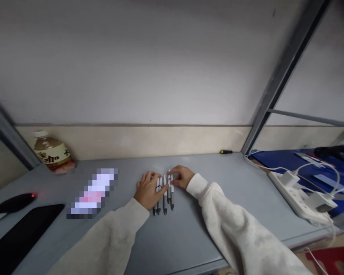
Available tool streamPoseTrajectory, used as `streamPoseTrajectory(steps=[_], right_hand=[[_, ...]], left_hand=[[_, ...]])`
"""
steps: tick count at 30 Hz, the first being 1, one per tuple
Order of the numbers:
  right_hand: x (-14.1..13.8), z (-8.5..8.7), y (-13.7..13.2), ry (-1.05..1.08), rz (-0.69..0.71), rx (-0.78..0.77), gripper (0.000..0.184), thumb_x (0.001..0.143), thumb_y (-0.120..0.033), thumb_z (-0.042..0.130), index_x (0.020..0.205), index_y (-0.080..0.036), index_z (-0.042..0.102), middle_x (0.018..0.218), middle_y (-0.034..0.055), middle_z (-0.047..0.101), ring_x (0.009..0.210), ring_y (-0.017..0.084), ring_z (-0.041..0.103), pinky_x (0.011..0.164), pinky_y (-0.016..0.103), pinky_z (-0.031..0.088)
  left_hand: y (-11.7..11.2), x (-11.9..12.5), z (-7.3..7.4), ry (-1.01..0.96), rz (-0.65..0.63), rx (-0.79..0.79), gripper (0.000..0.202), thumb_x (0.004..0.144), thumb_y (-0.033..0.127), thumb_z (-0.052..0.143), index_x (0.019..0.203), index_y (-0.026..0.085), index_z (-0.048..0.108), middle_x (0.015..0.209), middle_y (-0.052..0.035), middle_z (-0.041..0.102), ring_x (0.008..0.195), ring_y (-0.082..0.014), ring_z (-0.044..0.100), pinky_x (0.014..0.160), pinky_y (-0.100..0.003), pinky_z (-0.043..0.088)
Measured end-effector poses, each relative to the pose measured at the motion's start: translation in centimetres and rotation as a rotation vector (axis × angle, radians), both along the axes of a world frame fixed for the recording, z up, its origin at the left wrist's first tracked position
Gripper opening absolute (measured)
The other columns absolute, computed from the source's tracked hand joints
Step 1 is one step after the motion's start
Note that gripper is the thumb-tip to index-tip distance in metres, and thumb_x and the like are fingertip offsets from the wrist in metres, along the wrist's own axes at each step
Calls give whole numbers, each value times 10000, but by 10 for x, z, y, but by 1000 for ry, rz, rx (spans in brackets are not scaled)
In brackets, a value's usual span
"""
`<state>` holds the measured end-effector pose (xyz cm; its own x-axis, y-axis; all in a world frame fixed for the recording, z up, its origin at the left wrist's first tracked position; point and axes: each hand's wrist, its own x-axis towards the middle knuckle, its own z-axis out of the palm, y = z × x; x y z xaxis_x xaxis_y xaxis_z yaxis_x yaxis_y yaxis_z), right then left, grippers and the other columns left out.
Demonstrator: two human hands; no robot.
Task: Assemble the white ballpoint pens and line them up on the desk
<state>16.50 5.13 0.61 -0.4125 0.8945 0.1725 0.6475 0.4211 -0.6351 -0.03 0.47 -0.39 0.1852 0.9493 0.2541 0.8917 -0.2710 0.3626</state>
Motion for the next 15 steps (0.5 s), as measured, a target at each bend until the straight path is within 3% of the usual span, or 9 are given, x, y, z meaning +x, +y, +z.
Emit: streamPoseTrajectory(steps=[7, 15], right_hand=[[-3, -5, -6, -124, 35, 67, 305, 612, -138, 708, 916, -152, 697, 1027, 89, 586, 526, 65, 522, 632, 255, 480], [-3, -5, -10, -98, 67, 54, 292, 585, -145, 735, 875, -142, 700, 1013, 87, 592, 513, 58, 515, 605, 246, 486]], left_hand=[[9, -12, 0, -21, -245, 0, 343, 714, 314, 568, 1046, 233, 535, 1149, -53, 529, 1074, -271, 460, 856, -429, 389], [9, -14, -1, 14, -289, -24, 387, 723, 302, 547, 1096, 204, 512, 1186, -77, 524, 1104, -283, 451, 872, -456, 379]])
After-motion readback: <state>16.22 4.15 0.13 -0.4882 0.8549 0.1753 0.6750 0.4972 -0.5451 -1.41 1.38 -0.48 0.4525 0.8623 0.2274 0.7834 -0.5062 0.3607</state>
